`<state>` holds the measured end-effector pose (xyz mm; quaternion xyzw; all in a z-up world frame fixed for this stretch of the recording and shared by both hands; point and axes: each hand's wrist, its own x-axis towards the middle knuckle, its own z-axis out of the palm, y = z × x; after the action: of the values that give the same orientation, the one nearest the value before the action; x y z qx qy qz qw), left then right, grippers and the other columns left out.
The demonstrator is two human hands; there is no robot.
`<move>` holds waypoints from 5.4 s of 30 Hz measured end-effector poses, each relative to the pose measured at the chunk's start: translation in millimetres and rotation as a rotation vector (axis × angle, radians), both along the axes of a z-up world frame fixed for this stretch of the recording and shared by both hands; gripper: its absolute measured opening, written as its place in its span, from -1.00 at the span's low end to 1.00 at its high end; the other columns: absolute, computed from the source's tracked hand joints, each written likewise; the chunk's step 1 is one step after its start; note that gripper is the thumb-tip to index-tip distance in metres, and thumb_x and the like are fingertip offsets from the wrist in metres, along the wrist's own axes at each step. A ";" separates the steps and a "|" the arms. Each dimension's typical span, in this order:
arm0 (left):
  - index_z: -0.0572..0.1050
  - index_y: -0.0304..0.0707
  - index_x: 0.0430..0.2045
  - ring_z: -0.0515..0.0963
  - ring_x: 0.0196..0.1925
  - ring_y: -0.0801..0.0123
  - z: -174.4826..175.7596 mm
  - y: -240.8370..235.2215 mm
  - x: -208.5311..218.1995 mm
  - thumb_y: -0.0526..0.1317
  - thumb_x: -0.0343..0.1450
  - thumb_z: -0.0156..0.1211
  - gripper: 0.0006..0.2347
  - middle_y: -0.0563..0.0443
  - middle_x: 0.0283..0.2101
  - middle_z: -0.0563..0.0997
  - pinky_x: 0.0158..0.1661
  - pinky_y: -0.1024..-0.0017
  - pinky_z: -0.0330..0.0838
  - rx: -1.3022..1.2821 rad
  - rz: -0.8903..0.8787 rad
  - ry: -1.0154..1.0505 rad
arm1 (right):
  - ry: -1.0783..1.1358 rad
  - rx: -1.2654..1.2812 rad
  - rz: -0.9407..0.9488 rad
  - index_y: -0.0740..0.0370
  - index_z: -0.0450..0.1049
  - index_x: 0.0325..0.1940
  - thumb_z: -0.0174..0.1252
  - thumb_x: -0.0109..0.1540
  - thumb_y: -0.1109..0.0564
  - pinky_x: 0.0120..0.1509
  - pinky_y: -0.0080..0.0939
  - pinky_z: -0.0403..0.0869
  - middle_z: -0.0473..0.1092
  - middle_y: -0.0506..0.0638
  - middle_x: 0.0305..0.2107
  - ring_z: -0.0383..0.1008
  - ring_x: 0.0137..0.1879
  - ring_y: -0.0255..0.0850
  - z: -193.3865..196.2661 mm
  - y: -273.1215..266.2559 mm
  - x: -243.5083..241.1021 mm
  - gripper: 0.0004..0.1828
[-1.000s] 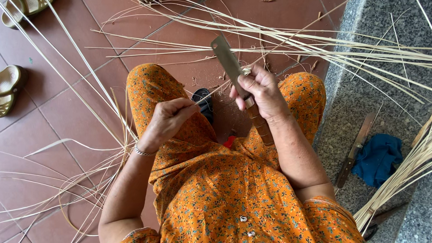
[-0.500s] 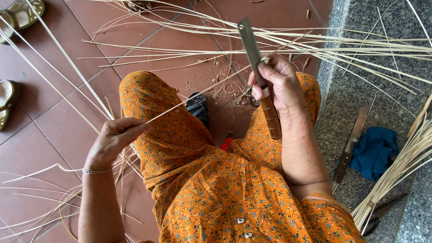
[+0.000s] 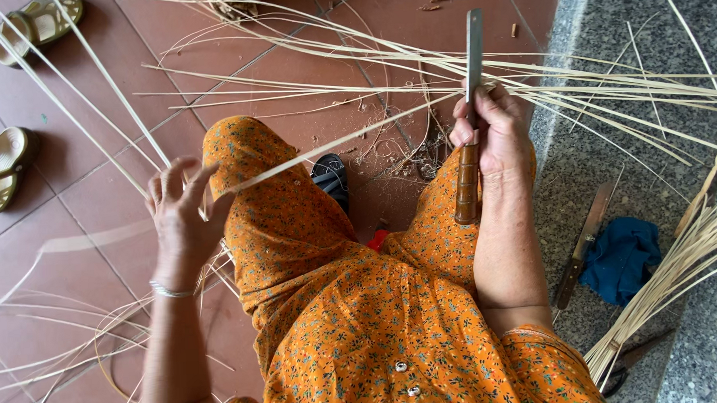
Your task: The person sits on a tiled floor and uses a knife to split long bamboo strips into thinner strands. The person repeatedly pulls the strips through the blade, separating them and discarding the resulting shavings onto the floor.
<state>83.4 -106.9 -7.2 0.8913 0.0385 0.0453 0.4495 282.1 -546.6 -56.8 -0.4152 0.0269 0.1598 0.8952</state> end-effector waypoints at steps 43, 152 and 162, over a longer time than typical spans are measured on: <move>0.63 -0.23 -0.35 0.61 -0.57 0.30 117.3 -47.2 138.3 -0.33 0.52 0.24 -0.94 -0.07 -0.51 0.64 -0.50 0.33 0.46 0.457 -0.055 -0.286 | -0.211 -0.090 0.421 0.49 0.14 0.57 0.23 0.33 0.08 -0.15 -0.25 0.62 0.53 0.07 -0.41 0.57 -0.36 -0.19 65.0 80.1 -31.0 -0.20; 0.52 -0.32 -0.11 0.49 -0.54 0.57 21.0 -29.7 -39.3 -0.22 0.43 0.24 -0.78 0.14 -0.52 0.56 -0.51 0.55 0.42 -0.265 0.021 0.358 | 0.191 0.163 0.486 0.20 0.40 -0.02 0.08 0.41 0.23 -0.45 -0.23 0.47 0.51 0.21 -0.38 0.49 -0.48 -0.20 -6.9 108.8 -32.3 -0.93; 0.55 -0.37 -0.20 0.69 -0.31 0.41 17.8 -97.8 24.9 -0.30 0.50 0.21 -0.90 -0.11 -0.32 0.69 -0.31 0.46 0.56 -0.047 -0.105 -0.059 | 0.115 0.223 0.607 0.28 0.35 0.15 0.07 0.41 0.18 -0.48 -0.26 0.47 0.51 0.20 -0.40 0.47 -0.50 -0.21 15.4 110.8 -45.2 -0.75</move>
<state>108.3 -204.7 10.6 0.8796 -0.0204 0.0469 0.4730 237.0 -435.8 -41.5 -0.2940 -0.0652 0.4443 0.8438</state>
